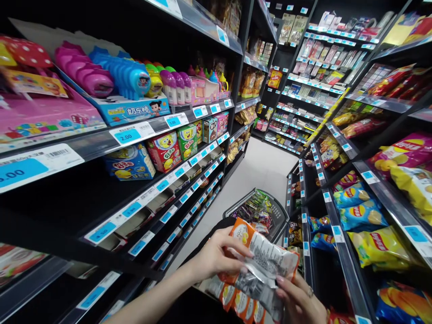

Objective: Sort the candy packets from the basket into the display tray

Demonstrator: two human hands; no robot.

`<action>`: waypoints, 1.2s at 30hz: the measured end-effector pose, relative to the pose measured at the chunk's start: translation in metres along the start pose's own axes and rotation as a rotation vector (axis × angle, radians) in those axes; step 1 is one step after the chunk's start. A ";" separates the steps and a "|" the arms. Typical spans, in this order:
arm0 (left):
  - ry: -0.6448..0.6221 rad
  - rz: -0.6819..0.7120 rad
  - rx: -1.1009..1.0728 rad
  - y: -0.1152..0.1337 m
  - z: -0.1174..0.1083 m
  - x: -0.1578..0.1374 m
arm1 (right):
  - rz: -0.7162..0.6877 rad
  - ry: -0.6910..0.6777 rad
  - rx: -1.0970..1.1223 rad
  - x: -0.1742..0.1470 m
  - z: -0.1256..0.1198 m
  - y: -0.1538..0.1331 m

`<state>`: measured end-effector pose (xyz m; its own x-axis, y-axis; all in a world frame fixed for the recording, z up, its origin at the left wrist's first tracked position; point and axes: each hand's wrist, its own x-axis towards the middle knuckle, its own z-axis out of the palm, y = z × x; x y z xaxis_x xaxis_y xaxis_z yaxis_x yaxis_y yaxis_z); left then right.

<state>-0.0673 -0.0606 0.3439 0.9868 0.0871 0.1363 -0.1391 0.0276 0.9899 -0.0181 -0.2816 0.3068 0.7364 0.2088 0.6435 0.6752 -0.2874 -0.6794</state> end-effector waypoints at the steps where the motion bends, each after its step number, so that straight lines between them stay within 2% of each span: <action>1: 0.036 0.008 0.021 0.000 0.003 0.001 | 0.004 0.004 0.000 0.001 0.001 -0.002; 6: 0.169 -0.060 0.259 0.010 0.016 -0.001 | 0.131 0.103 -0.098 0.002 0.004 -0.012; 9: 0.153 -0.153 0.217 0.017 0.019 -0.001 | 0.296 0.089 -0.092 0.003 0.004 -0.014; 12: 0.108 -0.239 0.035 0.015 0.017 0.002 | 0.496 0.065 0.141 0.006 0.003 -0.012; 14: 0.087 -0.263 -0.125 0.008 0.016 0.005 | 0.573 0.012 0.302 0.010 0.000 -0.007; 17: 0.074 -0.349 -0.348 -0.003 0.012 0.006 | 0.591 -0.082 0.376 0.014 -0.007 0.004; 20: -0.025 -0.499 -0.534 -0.004 0.006 0.003 | 0.620 -0.141 0.431 0.013 -0.015 0.018; 23: -0.192 -0.543 -0.732 0.001 -0.001 -0.001 | 0.664 -0.102 0.565 0.006 -0.018 0.023; 26: -0.294 -0.458 -0.872 0.003 -0.003 -0.002 | 0.714 -0.006 0.574 0.002 -0.014 0.016; 27: -0.285 -0.432 -0.852 0.003 -0.002 -0.001 | 0.741 0.020 0.531 0.002 -0.011 0.013; 29: -0.209 -0.415 -0.664 0.000 0.003 0.001 | 0.787 0.087 0.427 0.003 -0.008 0.006; 32: -0.074 -0.444 -0.156 -0.004 0.008 0.005 | 0.779 0.139 0.250 0.005 -0.006 0.001; 34: -0.024 -0.451 0.133 -0.003 0.007 0.007 | 0.739 0.103 0.106 0.006 -0.009 0.001; 36: -0.022 -0.452 0.259 0.001 0.003 0.008 | 0.715 0.020 0.055 0.006 -0.012 0.003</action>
<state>-0.0590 -0.0633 0.3466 0.9455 0.1028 -0.3091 0.3237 -0.1903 0.9268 -0.0123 -0.2925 0.3131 0.9987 -0.0308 0.0398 0.0288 -0.2996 -0.9536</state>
